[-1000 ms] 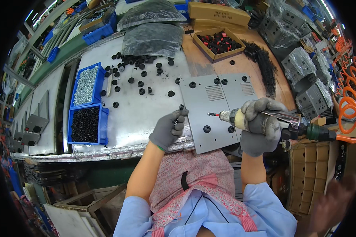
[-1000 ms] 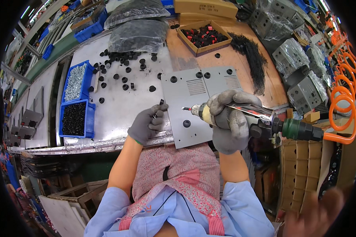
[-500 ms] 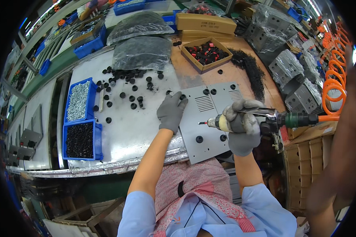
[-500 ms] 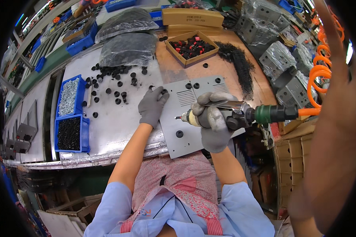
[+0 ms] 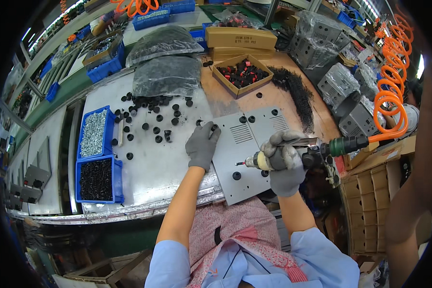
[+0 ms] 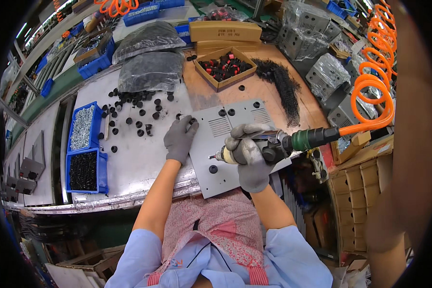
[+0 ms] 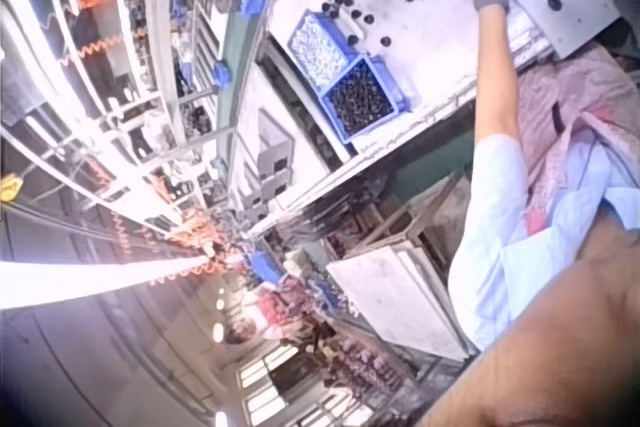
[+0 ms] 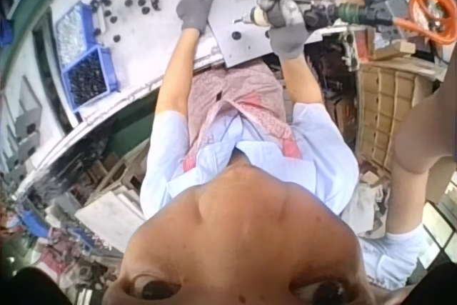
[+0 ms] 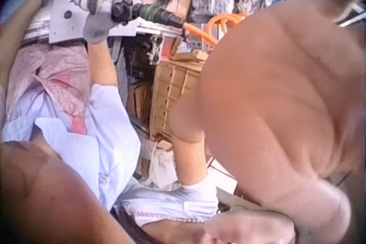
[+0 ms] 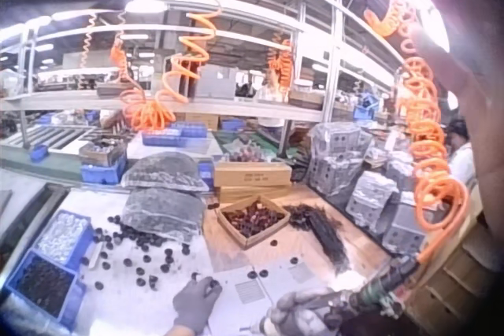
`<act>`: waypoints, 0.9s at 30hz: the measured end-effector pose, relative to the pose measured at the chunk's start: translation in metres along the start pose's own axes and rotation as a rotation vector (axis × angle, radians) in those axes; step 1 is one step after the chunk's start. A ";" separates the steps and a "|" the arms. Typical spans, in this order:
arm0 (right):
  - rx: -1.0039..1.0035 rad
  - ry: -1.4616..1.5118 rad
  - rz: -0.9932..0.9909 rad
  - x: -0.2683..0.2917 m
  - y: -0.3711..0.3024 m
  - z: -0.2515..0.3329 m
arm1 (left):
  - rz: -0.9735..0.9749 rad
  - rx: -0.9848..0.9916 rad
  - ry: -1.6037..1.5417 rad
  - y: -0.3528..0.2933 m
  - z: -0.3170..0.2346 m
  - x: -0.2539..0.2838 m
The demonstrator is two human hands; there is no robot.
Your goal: The person assembles an electronic device chassis by installing internal cooling fans and other components, securing them with screws using an electric screwdriver.
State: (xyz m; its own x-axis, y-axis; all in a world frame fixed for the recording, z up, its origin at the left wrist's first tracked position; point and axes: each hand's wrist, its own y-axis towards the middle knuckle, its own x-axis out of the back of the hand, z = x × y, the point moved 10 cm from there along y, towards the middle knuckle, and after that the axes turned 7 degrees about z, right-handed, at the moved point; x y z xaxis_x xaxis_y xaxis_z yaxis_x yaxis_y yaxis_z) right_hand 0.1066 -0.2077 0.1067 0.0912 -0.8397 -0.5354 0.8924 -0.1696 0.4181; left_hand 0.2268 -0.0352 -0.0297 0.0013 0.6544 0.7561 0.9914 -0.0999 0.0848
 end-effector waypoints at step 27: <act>-0.684 0.091 0.692 -0.148 -0.006 0.150 | -0.014 -0.005 0.001 0.001 0.002 -0.001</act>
State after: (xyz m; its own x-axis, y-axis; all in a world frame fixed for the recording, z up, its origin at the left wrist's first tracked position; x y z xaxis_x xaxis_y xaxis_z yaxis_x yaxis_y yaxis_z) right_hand 0.0212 -0.1599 0.2935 0.6996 -0.5930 -0.3987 0.6898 0.7060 0.1604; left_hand 0.2282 -0.0343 -0.0316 -0.0124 0.6551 0.7555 0.9906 -0.0951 0.0987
